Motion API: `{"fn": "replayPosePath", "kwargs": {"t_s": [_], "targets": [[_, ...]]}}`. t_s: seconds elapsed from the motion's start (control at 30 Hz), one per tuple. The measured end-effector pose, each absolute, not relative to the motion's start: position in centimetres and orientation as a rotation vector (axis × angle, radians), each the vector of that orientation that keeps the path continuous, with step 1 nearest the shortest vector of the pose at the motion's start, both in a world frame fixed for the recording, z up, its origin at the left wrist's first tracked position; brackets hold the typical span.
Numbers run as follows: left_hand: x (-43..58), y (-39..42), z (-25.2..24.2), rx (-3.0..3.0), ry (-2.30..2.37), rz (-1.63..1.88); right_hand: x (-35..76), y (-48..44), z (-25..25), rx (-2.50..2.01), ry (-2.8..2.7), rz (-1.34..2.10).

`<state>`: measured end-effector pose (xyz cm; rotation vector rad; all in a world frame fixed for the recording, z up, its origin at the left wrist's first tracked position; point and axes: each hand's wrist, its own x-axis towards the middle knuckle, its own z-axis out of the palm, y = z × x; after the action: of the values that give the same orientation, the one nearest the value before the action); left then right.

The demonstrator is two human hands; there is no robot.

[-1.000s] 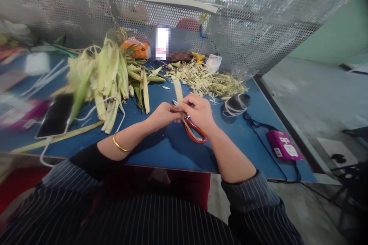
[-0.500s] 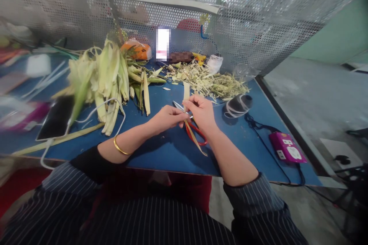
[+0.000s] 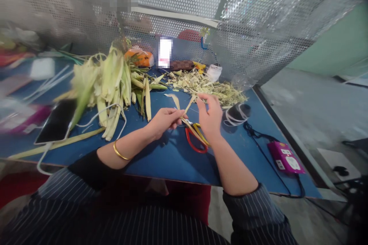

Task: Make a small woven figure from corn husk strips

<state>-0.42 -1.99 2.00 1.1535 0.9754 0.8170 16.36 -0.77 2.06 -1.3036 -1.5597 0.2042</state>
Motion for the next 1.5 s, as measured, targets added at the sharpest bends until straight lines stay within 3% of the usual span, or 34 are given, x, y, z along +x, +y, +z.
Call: {"fn": "replayPosePath", "kwargs": {"t_s": [0.07,0.2,0.27,0.53,0.77,0.93,1.13,1.33,1.5], "targets": [[-0.6,-1.8,2.2,1.116,0.949,0.850,16.6,-0.6,2.2,-1.366,-1.492,0.401],[-0.7,-1.9,2.2,1.119,0.929,0.818,16.1,-0.6,2.0,-1.275,-1.412,1.203],[-0.7,-2.0,2.1,1.164,0.952,0.791,15.8,-0.8,1.8,-1.211,-1.363,1.339],[-0.5,-2.2,2.0,1.231,0.987,0.743,15.4,-0.9,1.6,-1.305,-1.456,0.942],[-0.9,-1.2,1.9,1.031,0.978,0.881,17.1,-0.1,2.4,-1.242,-1.370,1.135],[-1.2,-0.9,2.0,1.013,0.976,0.911,17.2,-1.0,3.5,-1.304,-1.836,1.186],[-0.8,-1.1,2.1,1.170,1.080,0.907,17.3,-1.2,3.4,-1.312,-2.070,0.841],[-1.2,-0.7,2.2,1.170,1.071,0.907,17.6,-0.9,3.1,-1.310,-2.125,0.714],[-2.1,0.2,2.2,0.971,0.915,0.969,16.6,-1.7,3.0,-1.269,-1.874,0.087]]}}
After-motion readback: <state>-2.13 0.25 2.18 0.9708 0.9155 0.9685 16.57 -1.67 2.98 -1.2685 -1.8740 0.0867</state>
